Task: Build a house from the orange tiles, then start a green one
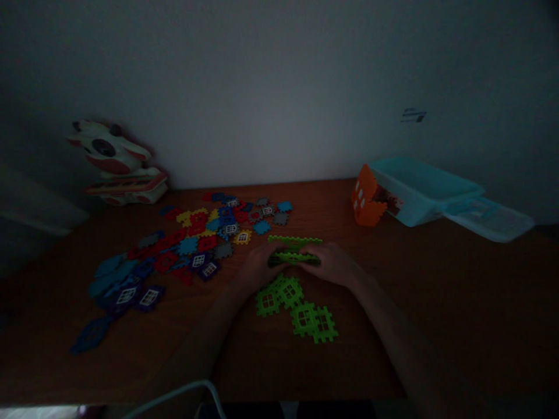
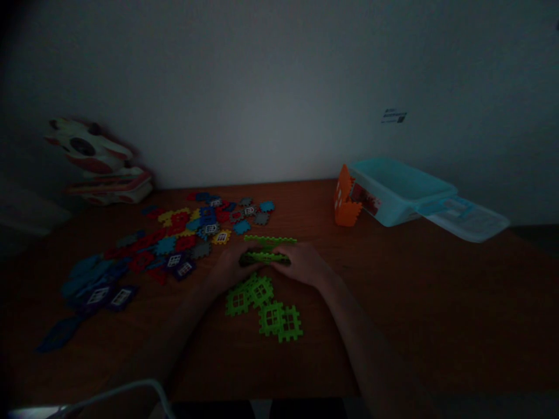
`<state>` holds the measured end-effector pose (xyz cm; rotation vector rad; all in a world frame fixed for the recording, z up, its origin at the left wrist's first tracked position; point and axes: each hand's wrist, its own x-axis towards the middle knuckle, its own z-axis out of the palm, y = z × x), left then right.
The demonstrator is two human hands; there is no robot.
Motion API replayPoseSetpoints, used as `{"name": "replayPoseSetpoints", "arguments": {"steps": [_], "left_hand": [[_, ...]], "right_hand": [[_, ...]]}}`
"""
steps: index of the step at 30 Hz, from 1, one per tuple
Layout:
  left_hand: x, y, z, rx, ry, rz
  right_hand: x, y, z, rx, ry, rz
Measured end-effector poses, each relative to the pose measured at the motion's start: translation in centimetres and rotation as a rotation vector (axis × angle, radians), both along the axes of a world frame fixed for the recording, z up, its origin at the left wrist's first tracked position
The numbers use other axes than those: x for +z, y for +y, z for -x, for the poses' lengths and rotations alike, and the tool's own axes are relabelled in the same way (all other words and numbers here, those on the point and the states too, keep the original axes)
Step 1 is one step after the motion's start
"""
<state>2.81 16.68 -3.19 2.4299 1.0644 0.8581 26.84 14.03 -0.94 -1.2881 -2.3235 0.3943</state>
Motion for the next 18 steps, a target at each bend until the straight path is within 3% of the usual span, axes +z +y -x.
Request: {"name": "replayPoseSetpoints", "arguments": {"steps": [4,9,13,18], "left_hand": [[0.1,0.0,0.2,0.009,0.042,-0.113],[0.2,-0.1,0.1,0.097,0.019,-0.157],[0.0,-0.1,-0.1,0.16,-0.034,-0.136],[-0.2,-0.2,-0.3,0.257,-0.076,-0.143]], "right_hand": [[0.8,-0.6,0.1,-0.038,0.021,-0.117],[1.0,0.1,-0.9,-0.336,0.28,-0.269],[0.2,1.0,-1.5,-0.361,0.344,-0.144],[-0.7,1.2,-1.1,-0.293,0.179,-0.028]]}}
